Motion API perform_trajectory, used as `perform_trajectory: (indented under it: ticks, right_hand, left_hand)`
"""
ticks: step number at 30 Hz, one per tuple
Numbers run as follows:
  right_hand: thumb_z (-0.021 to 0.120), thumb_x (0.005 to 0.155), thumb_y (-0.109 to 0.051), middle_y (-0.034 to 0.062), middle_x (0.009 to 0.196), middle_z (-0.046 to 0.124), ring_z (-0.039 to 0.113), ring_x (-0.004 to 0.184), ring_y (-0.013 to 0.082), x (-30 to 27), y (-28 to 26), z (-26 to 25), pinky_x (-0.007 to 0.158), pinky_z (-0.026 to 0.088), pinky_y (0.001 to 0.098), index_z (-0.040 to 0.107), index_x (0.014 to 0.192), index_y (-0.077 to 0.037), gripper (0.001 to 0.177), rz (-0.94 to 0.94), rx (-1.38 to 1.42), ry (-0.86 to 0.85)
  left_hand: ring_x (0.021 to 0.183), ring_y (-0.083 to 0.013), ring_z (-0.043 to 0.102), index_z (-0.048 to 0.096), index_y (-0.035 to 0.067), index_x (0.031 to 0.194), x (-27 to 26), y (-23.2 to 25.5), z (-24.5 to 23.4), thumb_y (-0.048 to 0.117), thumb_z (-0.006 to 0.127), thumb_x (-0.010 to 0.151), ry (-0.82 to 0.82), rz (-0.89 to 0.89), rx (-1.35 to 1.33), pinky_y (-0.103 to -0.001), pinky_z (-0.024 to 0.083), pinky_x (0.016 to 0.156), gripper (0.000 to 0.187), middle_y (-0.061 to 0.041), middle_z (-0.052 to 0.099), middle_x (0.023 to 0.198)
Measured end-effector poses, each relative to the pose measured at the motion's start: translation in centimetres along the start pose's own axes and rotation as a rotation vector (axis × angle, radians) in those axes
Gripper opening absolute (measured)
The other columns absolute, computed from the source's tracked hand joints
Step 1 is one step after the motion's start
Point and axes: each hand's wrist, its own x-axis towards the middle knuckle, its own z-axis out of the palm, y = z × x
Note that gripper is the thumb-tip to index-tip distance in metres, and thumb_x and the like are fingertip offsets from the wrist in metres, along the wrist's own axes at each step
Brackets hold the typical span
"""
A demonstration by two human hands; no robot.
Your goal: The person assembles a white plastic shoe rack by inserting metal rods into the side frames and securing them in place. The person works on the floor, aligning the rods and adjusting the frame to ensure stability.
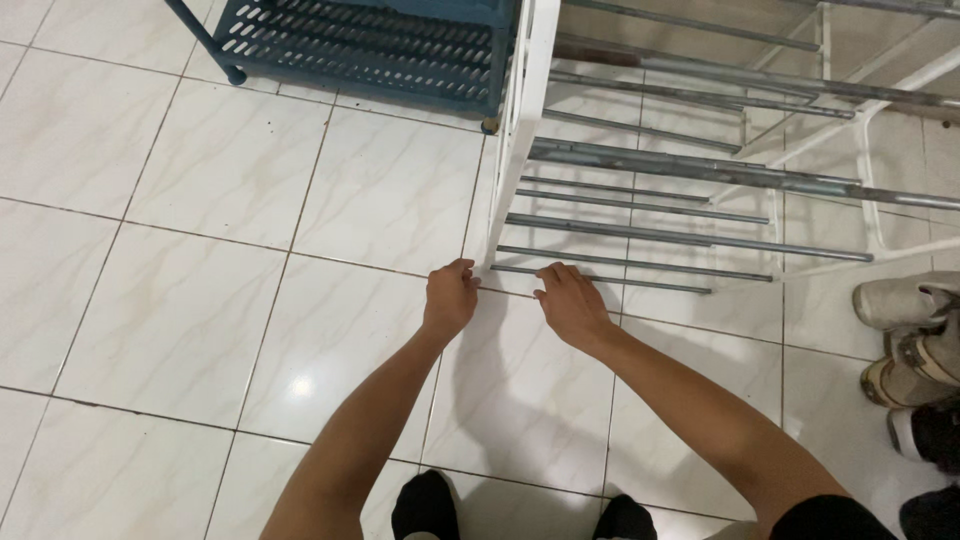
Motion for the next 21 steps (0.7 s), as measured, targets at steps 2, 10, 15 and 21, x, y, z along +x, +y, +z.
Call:
perform_trajectory:
  ticks: [2, 10, 15, 21]
  right_hand:
    - [0.06, 0.098, -0.016, 0.0156, 0.119, 0.064, 0.058, 0.114, 0.0336, 1.0, 1.0, 1.0, 0.098, 0.046, 0.049, 0.061, 0.12, 0.0, 0.027, 0.012, -0.021, 0.03]
    - [0.062, 0.097, -0.019, 0.0176, 0.103, 0.071, 0.063, 0.102, 0.0397, 4.1, 3.1, 6.1, 0.094, 0.046, 0.0503, 0.068, 0.108, -0.004, 0.02, 0.107, 0.175, 0.093]
    - [0.067, 0.094, -0.016, 0.0183, 0.087, 0.071, 0.063, 0.09, 0.0438, 5.4, 4.5, 8.8, 0.083, 0.045, 0.0558, 0.07, 0.089, -0.005, 0.013, 0.147, 0.24, 0.206]
    - [0.057, 0.102, -0.022, 0.0182, 0.088, 0.072, 0.073, 0.085, 0.0366, 7.0, 7.5, 11.7, 0.079, 0.054, 0.0475, 0.065, 0.097, -0.007, 0.018, 0.45, 0.345, -0.153]
  left_hand:
    - [0.09, -0.033, 0.074, 0.071, 0.0, 0.116, 0.4, -0.6, 0.6, 0.003, 0.07, 0.086, 0.001, 0.038, -0.001, -0.04, 0.058, 0.082, 0.03, -0.02, 0.076, 0.099]
    - [0.089, -0.0383, 0.072, 0.073, 0.0, 0.104, 1.6, -0.8, 1.8, 0.006, 0.068, 0.09, 0.018, 0.046, -0.045, -0.044, 0.056, 0.079, 0.017, -0.02, 0.075, 0.098]
    - [0.085, -0.0404, 0.07, 0.073, 0.0, 0.095, 2.0, -1.1, 1.7, 0.006, 0.068, 0.09, 0.027, 0.137, 0.001, -0.047, 0.056, 0.076, 0.01, -0.021, 0.074, 0.092]
    - [0.082, -0.0411, 0.07, 0.073, 0.0, 0.093, 2.2, -1.5, 2.3, 0.003, 0.067, 0.088, 0.036, 0.121, -0.027, -0.047, 0.056, 0.074, 0.009, -0.021, 0.073, 0.088]
